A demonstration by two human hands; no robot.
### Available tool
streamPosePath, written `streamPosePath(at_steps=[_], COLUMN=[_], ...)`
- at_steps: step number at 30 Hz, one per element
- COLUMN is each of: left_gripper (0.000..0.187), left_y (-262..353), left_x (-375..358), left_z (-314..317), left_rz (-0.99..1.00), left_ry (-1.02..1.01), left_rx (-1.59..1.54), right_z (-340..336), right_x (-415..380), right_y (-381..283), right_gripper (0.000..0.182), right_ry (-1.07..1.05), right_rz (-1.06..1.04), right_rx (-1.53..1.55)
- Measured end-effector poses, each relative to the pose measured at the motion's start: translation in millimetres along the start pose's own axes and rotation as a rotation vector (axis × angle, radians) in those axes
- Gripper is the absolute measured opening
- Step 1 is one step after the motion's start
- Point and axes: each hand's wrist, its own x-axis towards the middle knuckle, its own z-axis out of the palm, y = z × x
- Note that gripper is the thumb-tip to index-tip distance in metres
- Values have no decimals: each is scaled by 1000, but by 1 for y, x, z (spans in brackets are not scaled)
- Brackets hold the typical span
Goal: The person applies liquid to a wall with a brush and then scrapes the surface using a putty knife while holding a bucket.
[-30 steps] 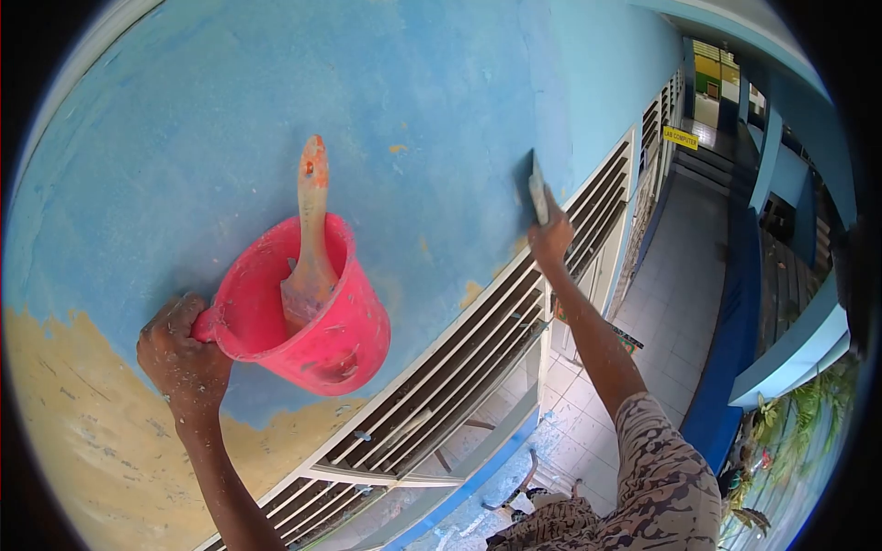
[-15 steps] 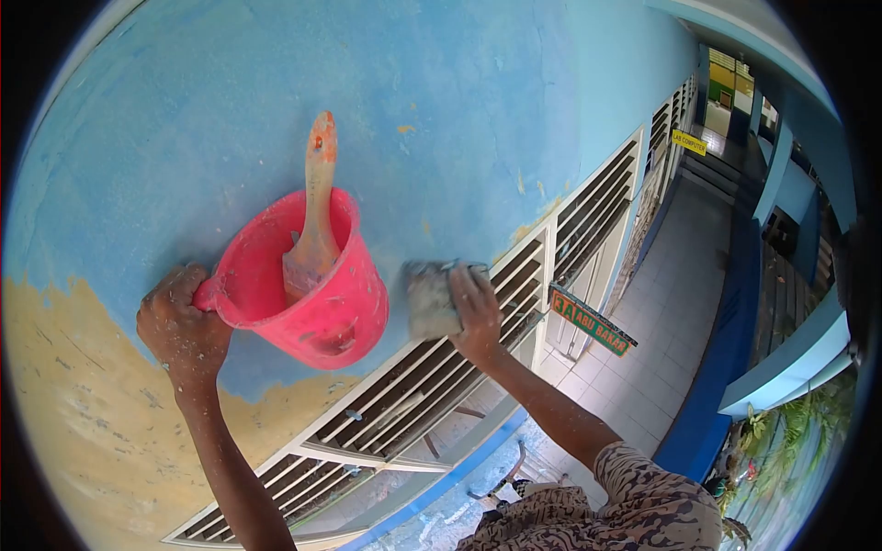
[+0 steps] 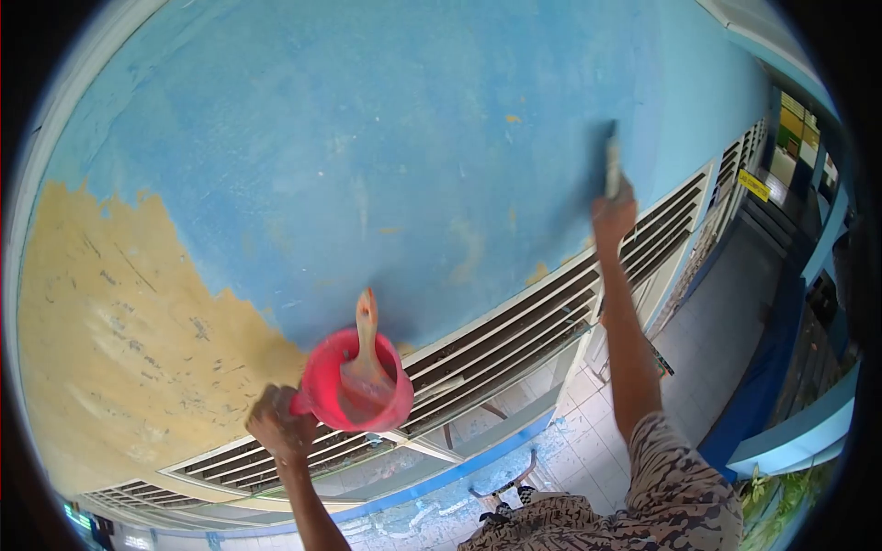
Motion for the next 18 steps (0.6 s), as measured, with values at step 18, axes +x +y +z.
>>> streamPosePath(at_steps=[18], left_gripper=[33], left_y=[12], left_x=[-352], left_z=[-68], left_rz=[-536], left_ry=[-279], left_rx=[362], right_z=[-94], right_x=[-27], right_y=[-142], right_gripper=[51], right_ry=[-640], right_rz=[246], right_rx=[946])
